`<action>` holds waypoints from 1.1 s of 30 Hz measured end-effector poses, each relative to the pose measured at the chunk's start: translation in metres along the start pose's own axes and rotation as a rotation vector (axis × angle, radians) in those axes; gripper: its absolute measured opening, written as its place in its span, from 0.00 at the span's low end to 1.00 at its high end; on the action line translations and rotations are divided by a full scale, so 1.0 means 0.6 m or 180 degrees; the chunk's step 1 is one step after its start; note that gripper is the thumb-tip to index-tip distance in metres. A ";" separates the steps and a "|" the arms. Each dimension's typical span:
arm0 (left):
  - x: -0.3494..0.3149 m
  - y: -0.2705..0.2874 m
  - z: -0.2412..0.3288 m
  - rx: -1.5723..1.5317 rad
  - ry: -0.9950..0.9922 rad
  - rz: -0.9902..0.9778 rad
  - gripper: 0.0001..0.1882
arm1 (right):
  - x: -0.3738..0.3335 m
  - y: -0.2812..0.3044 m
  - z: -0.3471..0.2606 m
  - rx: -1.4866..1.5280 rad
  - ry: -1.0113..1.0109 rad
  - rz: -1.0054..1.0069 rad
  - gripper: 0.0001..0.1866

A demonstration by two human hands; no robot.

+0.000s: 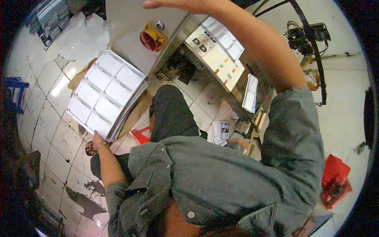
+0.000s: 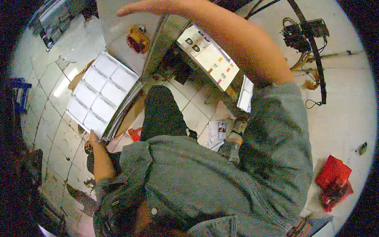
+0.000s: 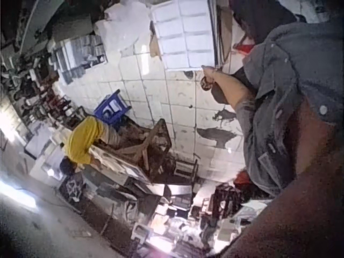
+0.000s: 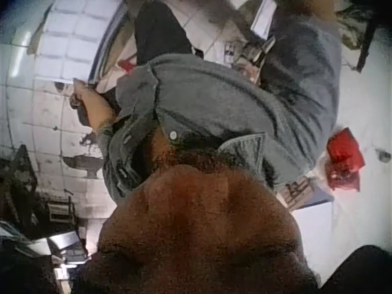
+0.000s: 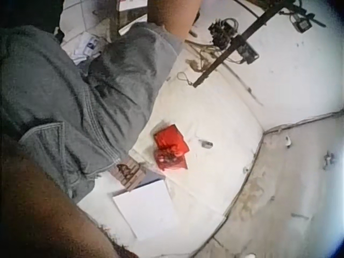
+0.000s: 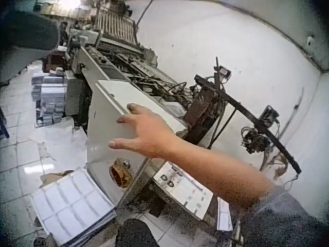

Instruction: The person picks up stacks of printed paper sheets from a stool, aligns the edges of the sheets by hand, and places the stacks onto the tray of a large machine.

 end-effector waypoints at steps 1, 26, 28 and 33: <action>0.008 0.002 -0.003 0.0093 0.0006 0.0035 0.37 | 0.001 -0.001 0.001 0.0015 0.0000 -0.0024 0.39; -0.101 -0.002 0.054 -0.2039 0.0118 -0.0374 0.55 | 0.019 -0.052 0.029 -0.0191 0.0606 -0.0014 0.26; -0.133 -0.019 0.074 -0.2188 0.0003 -0.0525 0.55 | 0.018 -0.052 0.032 -0.0117 0.0564 -0.0018 0.26; -0.137 -0.035 0.088 -0.2405 0.0043 -0.0794 0.52 | 0.016 -0.046 0.026 -0.0243 0.0541 -0.0075 0.26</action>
Point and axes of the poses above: each hand's wrist, its own x-axis towards the middle knuckle, its own y-axis out of the back of the hand, z = x × y, the point moved 1 cm from there along x, towards the middle knuckle, and after that the axes turned 10 degrees about z, right-handed, at the moved point
